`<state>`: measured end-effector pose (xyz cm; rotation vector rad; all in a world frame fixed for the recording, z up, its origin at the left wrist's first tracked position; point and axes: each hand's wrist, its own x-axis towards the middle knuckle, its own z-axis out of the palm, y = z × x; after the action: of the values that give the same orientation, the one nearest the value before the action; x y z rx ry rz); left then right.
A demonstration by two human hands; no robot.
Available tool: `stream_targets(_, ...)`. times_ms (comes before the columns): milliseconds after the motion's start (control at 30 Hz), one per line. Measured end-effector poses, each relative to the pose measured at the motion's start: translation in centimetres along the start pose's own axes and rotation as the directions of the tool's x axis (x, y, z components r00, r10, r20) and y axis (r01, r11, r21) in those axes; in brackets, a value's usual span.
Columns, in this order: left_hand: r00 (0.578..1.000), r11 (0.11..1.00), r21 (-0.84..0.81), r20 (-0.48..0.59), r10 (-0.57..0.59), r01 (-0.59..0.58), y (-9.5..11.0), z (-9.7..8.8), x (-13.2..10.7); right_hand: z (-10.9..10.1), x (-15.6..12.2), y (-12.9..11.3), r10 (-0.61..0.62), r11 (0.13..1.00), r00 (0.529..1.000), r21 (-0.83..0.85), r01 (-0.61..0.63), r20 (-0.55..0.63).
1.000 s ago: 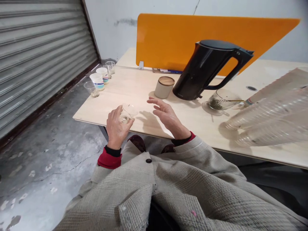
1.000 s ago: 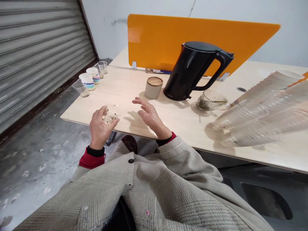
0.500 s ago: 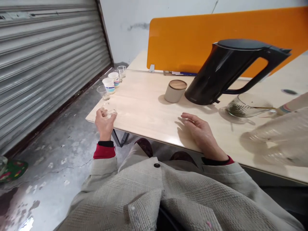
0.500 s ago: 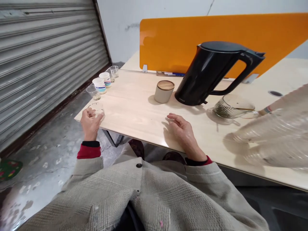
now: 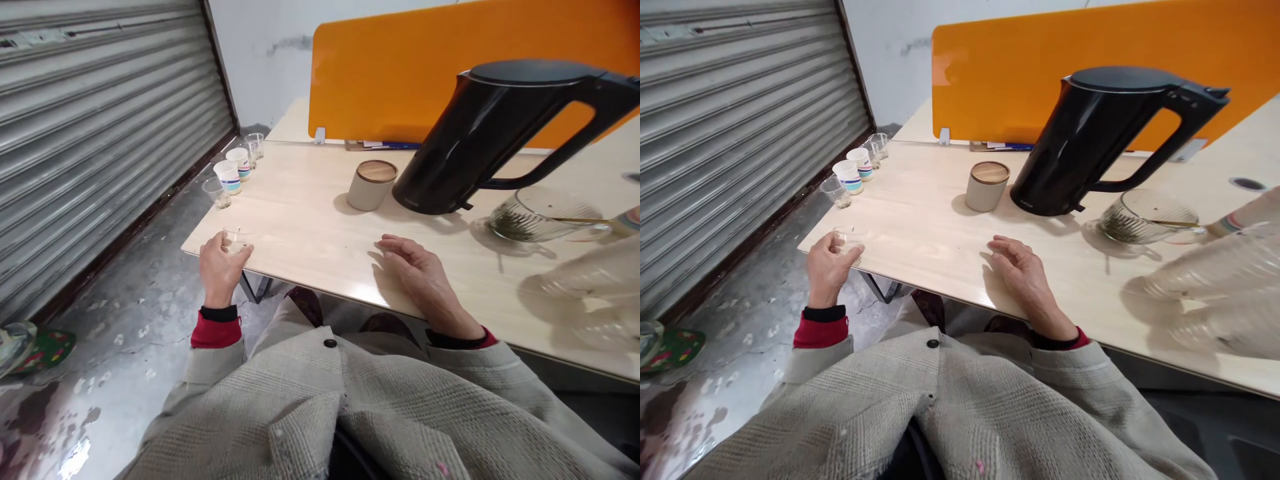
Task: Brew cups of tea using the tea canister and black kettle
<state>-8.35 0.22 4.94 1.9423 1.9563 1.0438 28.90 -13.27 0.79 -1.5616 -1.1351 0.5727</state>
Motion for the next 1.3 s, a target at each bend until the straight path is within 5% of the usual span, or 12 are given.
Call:
stream_targets(200, 0.995, 0.999, 0.013, -0.081, 0.051, -0.05, 0.4, -0.3, -0.9, 0.0, -0.1, -0.2, -0.006, 0.999, 1.0, -0.042, 0.006, 0.005)
stream_targets(467, 0.982, 0.979, -0.181, -0.177, 0.058, -0.091, -1.0, 0.9, -0.2, 0.3, -0.4, -1.4, -0.001, 0.99, 1.0, -0.141, 0.0, -0.005)
stream_targets(700, 0.987, 0.999, 0.045, -0.16, 0.021, -0.014, -1.7, -0.2, 0.0, 0.2, -0.2, -1.2, -0.016, 0.98, 1.0, -0.201, 0.019, 0.015)
stream_targets(867, 0.984, 0.987, 0.136, -0.145, 0.103, -0.084, -1.3, -1.0, -0.8, 0.2, 0.0, -0.7, -0.033, 0.972, 0.999, -0.229, 0.042, 0.04)
stream_targets(1300, 0.985, 0.988, 0.125, -0.137, 0.109, -0.092, -2.0, -1.2, -1.2, 0.3, -0.3, -1.3, -0.032, 0.97, 0.998, -0.24, 0.043, 0.049)
